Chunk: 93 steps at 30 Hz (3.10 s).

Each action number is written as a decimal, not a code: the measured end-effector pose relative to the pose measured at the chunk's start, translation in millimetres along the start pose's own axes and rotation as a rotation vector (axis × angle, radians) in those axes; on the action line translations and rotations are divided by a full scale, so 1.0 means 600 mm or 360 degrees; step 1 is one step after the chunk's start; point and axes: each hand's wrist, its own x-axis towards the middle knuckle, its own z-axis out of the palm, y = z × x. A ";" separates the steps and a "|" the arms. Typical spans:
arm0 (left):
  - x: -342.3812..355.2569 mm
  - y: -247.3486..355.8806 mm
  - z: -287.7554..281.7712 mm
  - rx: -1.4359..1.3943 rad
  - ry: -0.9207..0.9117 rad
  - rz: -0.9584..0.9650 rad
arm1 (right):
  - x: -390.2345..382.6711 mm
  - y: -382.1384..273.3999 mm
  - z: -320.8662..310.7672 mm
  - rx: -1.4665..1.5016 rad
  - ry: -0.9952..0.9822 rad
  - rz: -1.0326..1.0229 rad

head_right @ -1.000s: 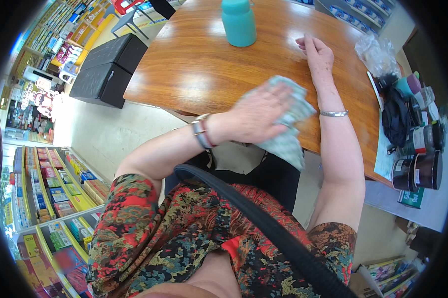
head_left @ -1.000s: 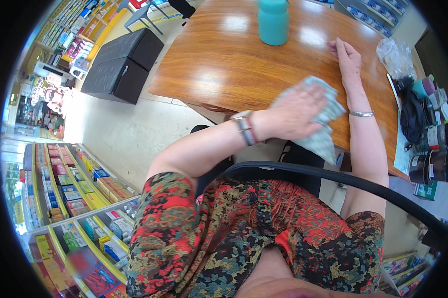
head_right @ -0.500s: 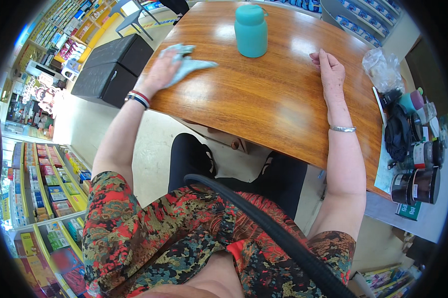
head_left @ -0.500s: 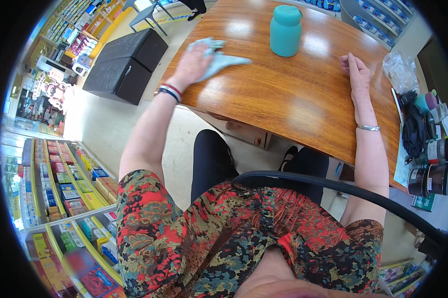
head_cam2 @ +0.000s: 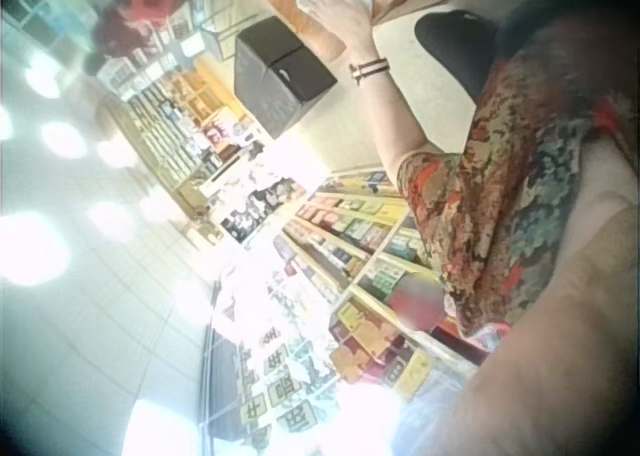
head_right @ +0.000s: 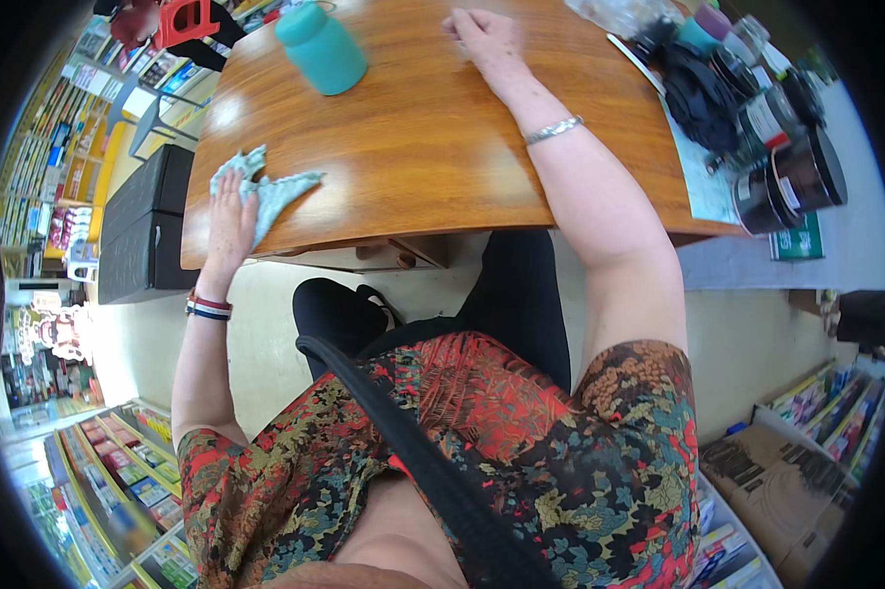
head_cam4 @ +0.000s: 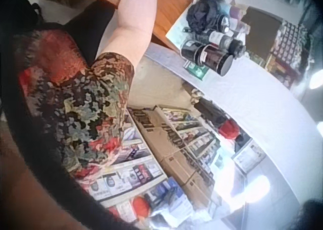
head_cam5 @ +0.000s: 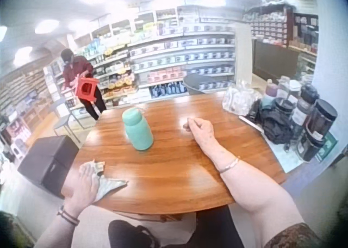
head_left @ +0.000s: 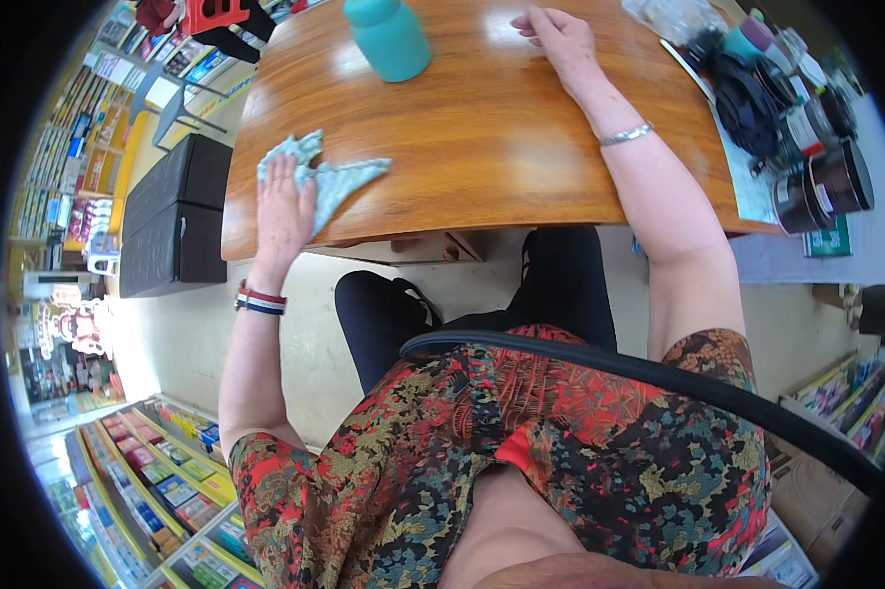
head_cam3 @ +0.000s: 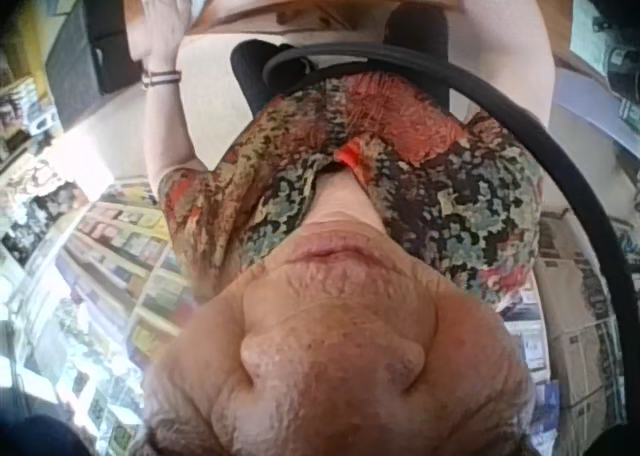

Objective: The person wipes a wooden table surface using a cloth, moving a teal cup to wipe underneath and around it.

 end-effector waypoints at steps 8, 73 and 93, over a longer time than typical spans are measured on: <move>0.134 0.291 -0.005 -0.0244 -0.0043 0.0537 | -0.012 -0.030 0.001 0.0029 0.0148 -0.0034; 0.028 0.250 -0.016 -0.2080 0.0173 -0.0028 | -0.146 -0.069 -0.153 -0.1999 -0.0797 -0.0545; 0.028 0.262 -0.027 -0.2014 0.0307 0.0023 | -0.289 -0.193 -0.122 -0.1684 -0.1125 -0.0669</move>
